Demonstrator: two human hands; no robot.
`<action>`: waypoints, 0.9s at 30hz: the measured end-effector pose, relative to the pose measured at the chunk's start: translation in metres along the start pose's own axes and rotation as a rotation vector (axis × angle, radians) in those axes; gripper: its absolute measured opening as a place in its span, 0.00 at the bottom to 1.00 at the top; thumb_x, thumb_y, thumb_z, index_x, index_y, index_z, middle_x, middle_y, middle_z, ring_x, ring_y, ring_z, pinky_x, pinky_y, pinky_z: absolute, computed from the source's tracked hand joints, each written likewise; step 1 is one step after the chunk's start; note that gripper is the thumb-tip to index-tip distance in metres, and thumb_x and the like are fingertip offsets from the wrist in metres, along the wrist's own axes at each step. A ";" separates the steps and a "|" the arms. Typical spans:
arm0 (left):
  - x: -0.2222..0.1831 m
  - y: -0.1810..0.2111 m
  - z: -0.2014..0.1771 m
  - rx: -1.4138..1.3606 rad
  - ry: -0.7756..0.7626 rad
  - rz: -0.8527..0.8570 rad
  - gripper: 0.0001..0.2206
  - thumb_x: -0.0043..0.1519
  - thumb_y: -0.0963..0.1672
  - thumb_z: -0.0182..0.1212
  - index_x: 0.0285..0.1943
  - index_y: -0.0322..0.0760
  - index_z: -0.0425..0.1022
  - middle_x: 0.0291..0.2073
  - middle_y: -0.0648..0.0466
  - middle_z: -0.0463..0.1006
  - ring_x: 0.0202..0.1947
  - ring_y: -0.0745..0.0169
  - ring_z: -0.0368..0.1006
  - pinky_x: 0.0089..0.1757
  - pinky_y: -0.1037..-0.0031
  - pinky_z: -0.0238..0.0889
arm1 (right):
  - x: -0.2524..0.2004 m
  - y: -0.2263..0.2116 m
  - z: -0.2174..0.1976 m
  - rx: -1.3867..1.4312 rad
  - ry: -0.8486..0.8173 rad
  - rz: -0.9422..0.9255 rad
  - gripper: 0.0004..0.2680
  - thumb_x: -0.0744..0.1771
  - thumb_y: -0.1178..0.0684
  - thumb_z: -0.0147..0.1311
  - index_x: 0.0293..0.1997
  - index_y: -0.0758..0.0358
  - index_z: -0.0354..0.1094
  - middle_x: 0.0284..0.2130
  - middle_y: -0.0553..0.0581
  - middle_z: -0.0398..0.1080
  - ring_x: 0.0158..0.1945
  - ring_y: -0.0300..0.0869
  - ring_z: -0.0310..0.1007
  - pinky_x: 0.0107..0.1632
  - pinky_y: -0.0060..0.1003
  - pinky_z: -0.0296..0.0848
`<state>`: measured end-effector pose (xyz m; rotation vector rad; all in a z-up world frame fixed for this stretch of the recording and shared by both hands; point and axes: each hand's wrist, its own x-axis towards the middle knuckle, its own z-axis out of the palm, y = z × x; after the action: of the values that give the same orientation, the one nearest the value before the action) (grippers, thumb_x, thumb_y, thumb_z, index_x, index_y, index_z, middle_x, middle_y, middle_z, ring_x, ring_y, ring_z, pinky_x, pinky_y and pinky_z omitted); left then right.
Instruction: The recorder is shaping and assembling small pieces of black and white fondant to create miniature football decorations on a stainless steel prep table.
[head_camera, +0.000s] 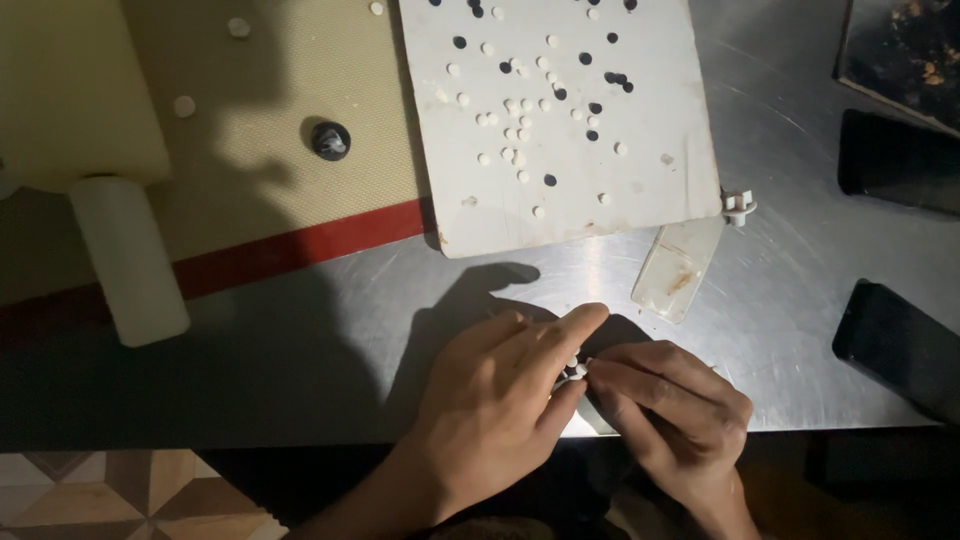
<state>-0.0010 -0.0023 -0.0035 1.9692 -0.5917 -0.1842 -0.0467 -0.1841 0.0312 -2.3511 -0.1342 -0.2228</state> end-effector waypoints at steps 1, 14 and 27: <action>0.000 -0.001 0.002 -0.025 -0.046 -0.034 0.31 0.63 0.44 0.64 0.77 0.52 0.59 0.58 0.55 0.80 0.57 0.49 0.75 0.61 0.60 0.63 | -0.001 0.001 0.000 -0.008 0.000 0.001 0.07 0.61 0.64 0.64 0.41 0.68 0.78 0.39 0.58 0.78 0.40 0.41 0.81 0.43 0.32 0.79; 0.012 -0.001 -0.024 -0.063 -0.046 0.143 0.28 0.61 0.42 0.65 0.72 0.41 0.65 0.50 0.50 0.82 0.46 0.49 0.80 0.57 0.60 0.68 | 0.010 -0.003 0.004 0.119 0.016 0.280 0.08 0.61 0.65 0.65 0.42 0.68 0.76 0.35 0.56 0.80 0.37 0.37 0.80 0.41 0.29 0.77; 0.011 0.005 -0.019 -0.067 -0.006 0.085 0.28 0.58 0.42 0.68 0.70 0.38 0.68 0.49 0.45 0.83 0.43 0.42 0.79 0.45 0.60 0.73 | 0.039 0.013 -0.033 0.167 0.078 0.128 0.05 0.66 0.65 0.61 0.44 0.69 0.75 0.38 0.57 0.79 0.39 0.36 0.78 0.43 0.28 0.75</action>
<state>0.0137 0.0063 0.0115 1.8754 -0.6641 -0.1551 -0.0100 -0.2152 0.0531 -2.1721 0.0341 -0.2314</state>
